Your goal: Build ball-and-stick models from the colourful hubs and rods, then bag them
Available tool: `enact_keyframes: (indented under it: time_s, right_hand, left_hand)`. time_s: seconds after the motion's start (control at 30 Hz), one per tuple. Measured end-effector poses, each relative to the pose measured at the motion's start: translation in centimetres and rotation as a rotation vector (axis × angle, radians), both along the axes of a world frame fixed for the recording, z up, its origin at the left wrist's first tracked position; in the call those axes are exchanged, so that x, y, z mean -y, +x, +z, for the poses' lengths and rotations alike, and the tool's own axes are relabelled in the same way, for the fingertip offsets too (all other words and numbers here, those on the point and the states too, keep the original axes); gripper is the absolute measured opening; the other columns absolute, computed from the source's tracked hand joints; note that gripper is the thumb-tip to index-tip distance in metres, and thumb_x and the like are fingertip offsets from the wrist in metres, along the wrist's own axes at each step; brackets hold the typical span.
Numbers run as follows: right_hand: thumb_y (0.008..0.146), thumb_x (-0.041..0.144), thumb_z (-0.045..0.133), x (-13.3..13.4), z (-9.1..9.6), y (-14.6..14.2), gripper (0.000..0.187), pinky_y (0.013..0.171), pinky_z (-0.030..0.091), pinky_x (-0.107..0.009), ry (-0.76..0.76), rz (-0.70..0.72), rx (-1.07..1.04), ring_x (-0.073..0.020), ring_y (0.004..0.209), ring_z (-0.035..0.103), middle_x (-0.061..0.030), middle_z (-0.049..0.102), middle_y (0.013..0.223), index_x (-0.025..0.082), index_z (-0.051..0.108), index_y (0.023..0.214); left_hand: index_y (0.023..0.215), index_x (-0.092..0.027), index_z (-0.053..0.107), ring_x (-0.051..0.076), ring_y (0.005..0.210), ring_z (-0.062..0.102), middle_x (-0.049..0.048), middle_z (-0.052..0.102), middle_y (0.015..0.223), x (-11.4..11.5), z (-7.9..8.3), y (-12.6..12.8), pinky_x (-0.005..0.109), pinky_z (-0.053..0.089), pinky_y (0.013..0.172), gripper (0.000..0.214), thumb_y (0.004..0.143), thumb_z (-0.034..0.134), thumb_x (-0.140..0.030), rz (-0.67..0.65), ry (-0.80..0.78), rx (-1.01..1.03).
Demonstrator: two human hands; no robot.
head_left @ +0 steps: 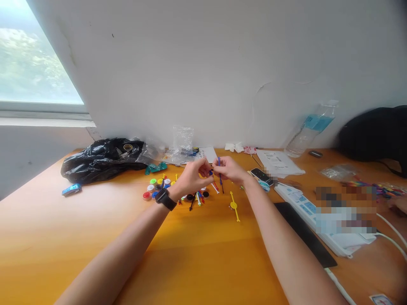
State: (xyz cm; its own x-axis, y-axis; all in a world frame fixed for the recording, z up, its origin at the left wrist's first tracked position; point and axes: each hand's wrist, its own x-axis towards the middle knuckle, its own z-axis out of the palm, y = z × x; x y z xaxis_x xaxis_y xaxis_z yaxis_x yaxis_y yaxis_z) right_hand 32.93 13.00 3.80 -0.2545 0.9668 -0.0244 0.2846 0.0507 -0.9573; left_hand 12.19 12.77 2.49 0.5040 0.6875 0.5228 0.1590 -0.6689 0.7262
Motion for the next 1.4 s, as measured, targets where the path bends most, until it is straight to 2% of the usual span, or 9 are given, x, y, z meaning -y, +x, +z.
enact_keyframes:
  time_s: [0.17, 0.23, 0.47, 0.63, 0.83, 0.97, 1.07, 1.2, 1.4]
  right_hand:
    - [0.075, 0.021, 0.074, -0.6, -0.6, 1.2, 0.014, 0.054, 0.039, -0.026, -0.118, -0.095, 0.724, -0.0161, 0.060, 0.061, -0.0014, 0.067, 0.066, 0.020, 0.062, 0.083]
    - [0.075, 0.022, 0.076, -0.5, -0.8, 1.3, 0.018, 0.054, 0.040, -0.027, -0.162, -0.109, 0.851, -0.0186, 0.060, 0.065, -0.0039, 0.071, 0.071, 0.021, 0.062, 0.086]
    - [0.074, 0.034, 0.083, 0.2, -1.4, 0.2, 0.038, 0.051, 0.041, -0.029, -0.143, -0.085, 0.909, -0.0210, 0.063, 0.069, -0.0082, 0.075, 0.091, 0.023, 0.058, 0.101]
    - [0.079, 0.019, 0.075, 0.1, -1.8, -0.1, 0.033, 0.051, 0.042, -0.028, -0.129, -0.060, 0.934, -0.0194, 0.064, 0.068, -0.0104, 0.074, 0.101, 0.022, 0.058, 0.106]
    - [0.074, 0.029, 0.082, 1.1, 1.5, 1.4, 0.030, 0.058, 0.047, -0.029, -0.086, -0.049, 1.057, -0.0249, 0.079, 0.072, -0.0111, 0.076, 0.098, 0.021, 0.064, 0.097]
    - [0.063, 0.036, 0.093, 2.2, 3.5, 2.1, 0.037, 0.058, 0.053, -0.030, -0.482, 0.167, 1.045, -0.0246, 0.068, 0.074, -0.0074, 0.073, 0.068, 0.019, 0.062, 0.073]
    - [0.043, 0.036, 0.101, 2.5, 3.1, 1.6, 0.049, 0.056, 0.054, -0.030, -0.613, 0.254, 1.046, -0.0263, 0.067, 0.075, -0.0077, 0.074, 0.067, 0.018, 0.062, 0.067]
    - [0.034, 0.025, 0.101, 2.3, 2.2, 0.9, 0.048, 0.054, 0.053, -0.030, -0.572, 0.247, 1.036, -0.0252, 0.061, 0.074, -0.0030, 0.071, 0.062, 0.018, 0.062, 0.061]
    - [0.064, 0.022, 0.082, 2.5, 4.0, 1.5, 0.018, 0.053, 0.045, -0.026, -0.251, 0.227, 0.858, -0.0206, 0.063, 0.069, -0.0029, 0.071, 0.064, 0.020, 0.065, 0.068]
  left_hand:
    - [0.089, -0.020, 0.076, 0.019, 0.080, 0.072, 0.0031, 0.078, 0.087, 0.2, -0.8, 0.4, 0.027, 0.054, 0.075, 0.012, 0.079, 0.069, -0.017, 0.051, 0.010, -0.219]
    - [0.085, -0.020, 0.077, 0.019, 0.073, 0.071, 0.0033, 0.077, 0.082, 0.4, -1.2, 0.7, 0.028, 0.054, 0.069, 0.009, 0.079, 0.071, -0.019, 0.089, -0.013, -0.313]
    - [0.095, -0.026, 0.084, 0.024, 0.082, 0.072, 0.0048, 0.077, 0.083, 0.6, -1.9, 1.1, 0.031, 0.055, 0.076, 0.022, 0.080, 0.069, -0.021, 0.148, 0.077, -0.450]
    - [0.096, -0.024, 0.082, 0.024, 0.079, 0.071, 0.0064, 0.076, 0.083, 0.7, -1.8, 1.3, 0.031, 0.053, 0.074, 0.027, 0.080, 0.063, -0.015, 0.198, 0.081, -0.520]
    - [0.095, -0.024, 0.082, 0.025, 0.077, 0.071, 0.0068, 0.076, 0.080, 0.9, -2.3, 1.7, 0.032, 0.051, 0.075, 0.025, 0.086, 0.059, -0.017, 0.234, 0.056, -0.563]
    - [0.120, -0.026, 0.079, 0.031, 0.096, 0.072, 0.0099, 0.078, 0.096, 0.5, -2.3, 1.5, 0.037, 0.053, 0.084, 0.035, 0.089, 0.064, -0.029, 0.227, 0.115, -0.545]
    - [0.132, -0.026, 0.073, 0.035, 0.102, 0.072, 0.0100, 0.079, 0.100, 0.3, -1.8, 0.9, 0.040, 0.053, 0.088, 0.054, 0.081, 0.077, -0.042, 0.184, 0.129, -0.599]
    - [0.125, -0.029, 0.074, 0.033, 0.097, 0.074, 0.0076, 0.080, 0.101, 0.2, -1.1, 0.0, 0.036, 0.053, 0.081, 0.053, 0.074, 0.082, -0.042, 0.089, 0.096, -0.687]
    - [0.130, -0.025, 0.070, 0.031, 0.106, 0.074, 0.0090, 0.080, 0.109, -0.1, 0.0, -0.7, 0.035, 0.056, 0.086, 0.052, 0.079, 0.079, -0.033, 0.025, 0.044, -0.563]
